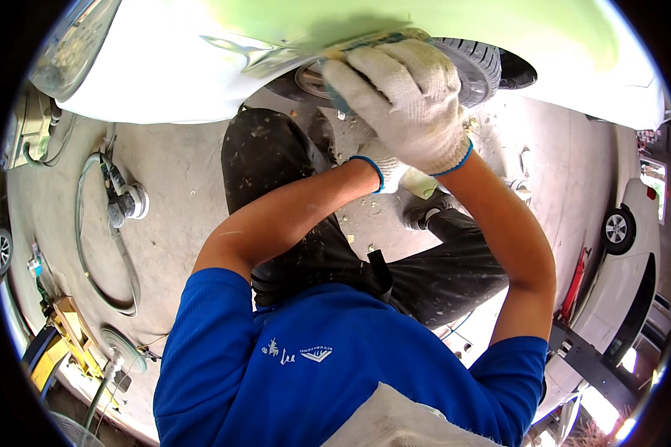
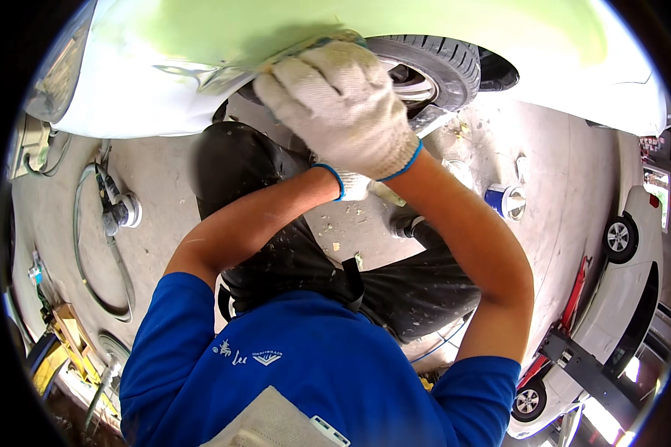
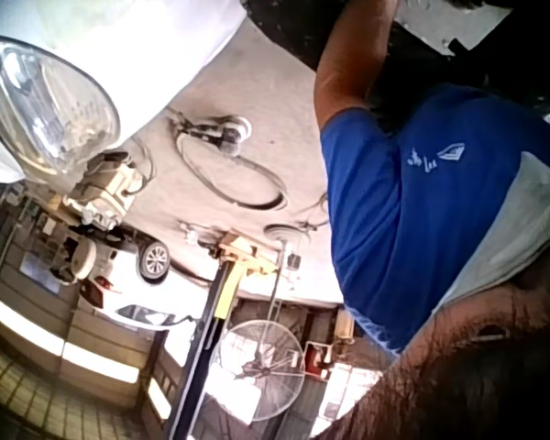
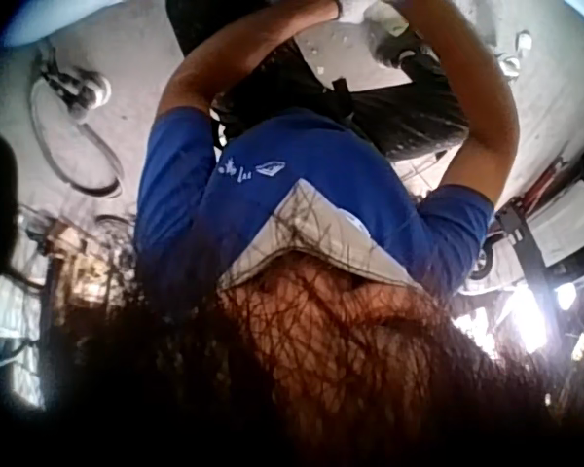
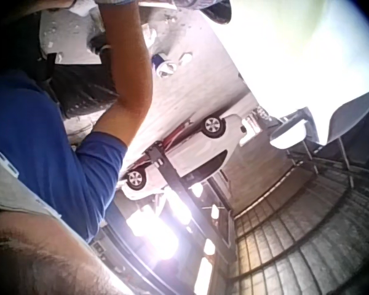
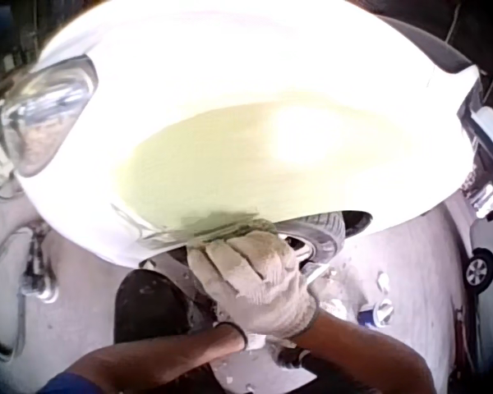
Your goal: The person applies a light green body filler to the front fender of a white car using a spreader and a small container. They repeatedly scoop filler and smooth it over the curved surface near the wheel arch.
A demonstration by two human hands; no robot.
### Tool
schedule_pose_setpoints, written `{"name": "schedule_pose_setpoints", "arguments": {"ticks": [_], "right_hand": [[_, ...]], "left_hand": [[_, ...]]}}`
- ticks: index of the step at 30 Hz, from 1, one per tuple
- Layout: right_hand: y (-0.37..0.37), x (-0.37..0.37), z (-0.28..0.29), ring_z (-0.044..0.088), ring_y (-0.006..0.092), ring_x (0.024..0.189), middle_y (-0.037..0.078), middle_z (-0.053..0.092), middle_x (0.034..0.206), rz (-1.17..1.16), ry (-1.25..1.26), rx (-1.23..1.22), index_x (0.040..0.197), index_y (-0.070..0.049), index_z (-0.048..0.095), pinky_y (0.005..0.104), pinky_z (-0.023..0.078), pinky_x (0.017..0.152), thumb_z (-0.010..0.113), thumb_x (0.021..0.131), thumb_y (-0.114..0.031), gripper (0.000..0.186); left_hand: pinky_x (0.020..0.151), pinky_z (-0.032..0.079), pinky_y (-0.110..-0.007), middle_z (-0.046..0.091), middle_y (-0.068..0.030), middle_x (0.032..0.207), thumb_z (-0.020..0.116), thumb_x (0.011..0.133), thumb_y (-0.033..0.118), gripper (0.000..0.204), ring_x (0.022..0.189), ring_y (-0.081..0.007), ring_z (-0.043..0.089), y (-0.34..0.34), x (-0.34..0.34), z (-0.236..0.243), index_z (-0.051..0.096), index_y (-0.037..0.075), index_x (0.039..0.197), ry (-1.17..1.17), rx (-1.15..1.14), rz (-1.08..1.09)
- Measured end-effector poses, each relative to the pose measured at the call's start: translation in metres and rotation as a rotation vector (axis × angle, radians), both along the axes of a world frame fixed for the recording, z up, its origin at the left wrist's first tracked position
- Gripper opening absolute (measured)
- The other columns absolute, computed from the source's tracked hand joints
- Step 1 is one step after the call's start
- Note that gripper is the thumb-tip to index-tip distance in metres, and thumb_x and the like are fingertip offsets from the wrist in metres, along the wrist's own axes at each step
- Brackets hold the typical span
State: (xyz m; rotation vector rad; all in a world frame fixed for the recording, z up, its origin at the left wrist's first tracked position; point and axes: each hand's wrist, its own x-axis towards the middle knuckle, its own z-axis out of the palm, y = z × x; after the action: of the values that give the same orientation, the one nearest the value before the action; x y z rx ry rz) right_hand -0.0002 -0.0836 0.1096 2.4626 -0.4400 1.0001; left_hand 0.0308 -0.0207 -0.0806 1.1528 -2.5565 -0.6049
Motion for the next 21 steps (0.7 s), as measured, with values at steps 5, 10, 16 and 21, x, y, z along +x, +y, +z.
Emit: {"name": "schedule_pose_setpoints", "arguments": {"ticks": [5,10,16,21], "right_hand": [[-0.004,0.009,0.001,0.06,0.0214,0.1,0.0,0.059,0.112,0.024,0.052,0.122,0.118,-0.015,0.073,0.0395,0.054,0.085,0.07,0.067,-0.017,0.05],[-0.009,-0.019,-0.018,0.059,0.021,0.103,-0.001,0.059,0.112,-0.085,0.155,0.09,0.118,-0.016,0.073,0.0383,0.053,0.086,0.069,0.071,-0.016,0.047],[-0.001,-0.02,0.005,0.058,0.022,0.106,0.0,0.058,0.113,0.031,-0.009,0.04,0.116,-0.02,0.074,0.0373,0.055,0.085,0.077,0.065,-0.015,0.051],[-0.003,0.012,0.013,0.062,0.0226,0.099,-0.001,0.059,0.112,0.062,-0.061,-0.012,0.114,-0.018,0.075,0.0393,0.057,0.081,0.073,0.065,-0.016,0.049]], "left_hand": [[0.105,0.048,-0.05,0.064,-0.0153,0.137,0.07,0.079,0.02,0.056,0.126,-0.0387,0.059,0.005,-0.003,0.012,0.064,0.012,0.134,0.007,-0.005,0.041],[0.087,0.057,-0.05,0.073,-0.0167,0.117,0.072,0.076,0.02,0.05,0.105,-0.0376,0.071,-0.008,-0.008,0.007,0.07,0.009,0.124,-0.157,0.081,-0.027],[0.084,0.057,-0.05,0.073,-0.0168,0.115,0.07,0.079,0.019,0.046,0.104,-0.0369,0.071,-0.002,-0.005,-0.002,0.071,0.013,0.124,0.023,0.068,-0.029],[0.101,0.05,-0.049,0.064,-0.0167,0.135,0.068,0.082,0.021,0.053,0.124,-0.0378,0.061,0.003,-0.003,0.008,0.063,0.014,0.135,-0.097,-0.049,-0.068]]}}
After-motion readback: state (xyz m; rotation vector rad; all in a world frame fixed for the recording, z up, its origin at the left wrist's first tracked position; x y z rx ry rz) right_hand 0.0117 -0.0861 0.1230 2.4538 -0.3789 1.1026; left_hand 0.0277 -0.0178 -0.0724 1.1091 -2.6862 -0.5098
